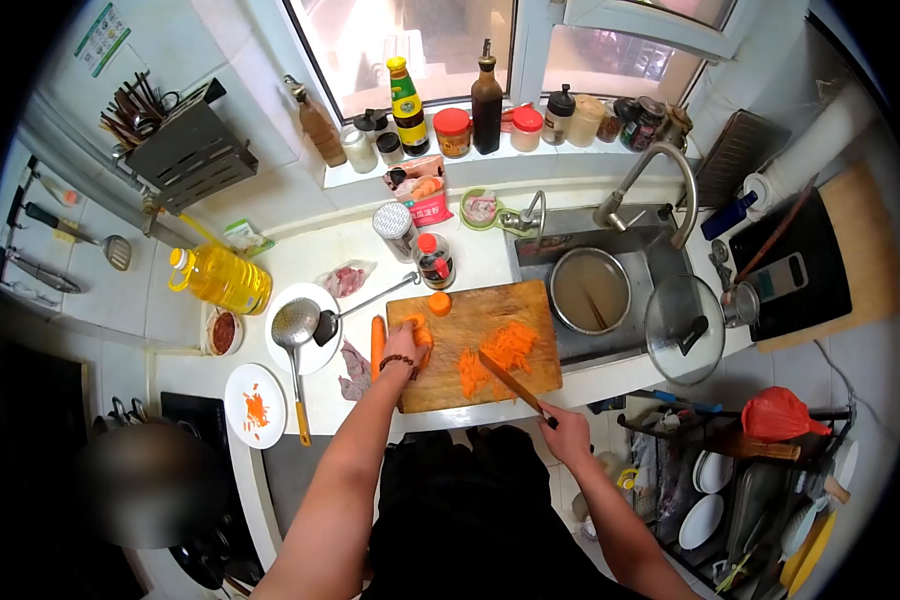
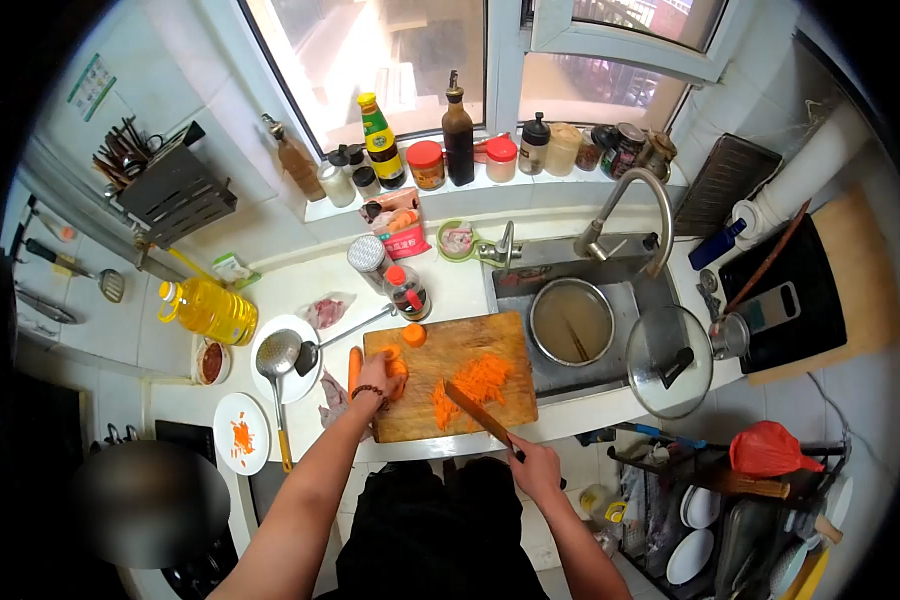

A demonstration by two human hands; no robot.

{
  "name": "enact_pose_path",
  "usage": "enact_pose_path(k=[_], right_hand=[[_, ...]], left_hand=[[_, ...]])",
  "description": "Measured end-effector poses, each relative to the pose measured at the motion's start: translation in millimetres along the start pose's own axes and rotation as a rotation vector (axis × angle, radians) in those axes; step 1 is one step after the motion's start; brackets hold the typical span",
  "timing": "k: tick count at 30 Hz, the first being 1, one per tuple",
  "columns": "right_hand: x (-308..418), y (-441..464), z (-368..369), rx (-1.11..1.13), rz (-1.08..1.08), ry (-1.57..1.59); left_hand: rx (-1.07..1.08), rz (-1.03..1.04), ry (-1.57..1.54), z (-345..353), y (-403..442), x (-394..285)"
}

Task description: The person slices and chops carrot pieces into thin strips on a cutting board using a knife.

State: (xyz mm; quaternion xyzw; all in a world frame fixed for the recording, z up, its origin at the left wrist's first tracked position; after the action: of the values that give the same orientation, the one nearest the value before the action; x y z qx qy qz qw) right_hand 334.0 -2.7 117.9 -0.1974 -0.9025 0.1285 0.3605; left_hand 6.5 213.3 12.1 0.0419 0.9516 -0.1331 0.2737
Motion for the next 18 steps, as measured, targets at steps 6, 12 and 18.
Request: enact_pose_path(k=[6,12,18], right_hand=[[4,-28,21,-0.067,0.177,0.065],[31,-54,47,-0.128,0.293,0.129],[52,-59,77,-0.173,0.324,0.291]], left_hand=[[0.196,0.125,0.030,32,26,3],[0.287,0.196,-0.055,39,29,12],[0.008,0.269,-0.377,0,29,28]])
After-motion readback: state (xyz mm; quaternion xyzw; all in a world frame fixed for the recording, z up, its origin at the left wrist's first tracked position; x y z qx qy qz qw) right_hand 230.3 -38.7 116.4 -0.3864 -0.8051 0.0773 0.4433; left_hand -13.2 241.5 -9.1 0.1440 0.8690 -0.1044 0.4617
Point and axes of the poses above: each hand's wrist, its own y-axis towards the middle knuckle, its own z-axis out of the palm, x = y × z, the point moved 10 cm from there along y, towards the middle knuckle, and after that the axes turned 8 degrees about z, right-handed, at the moved point
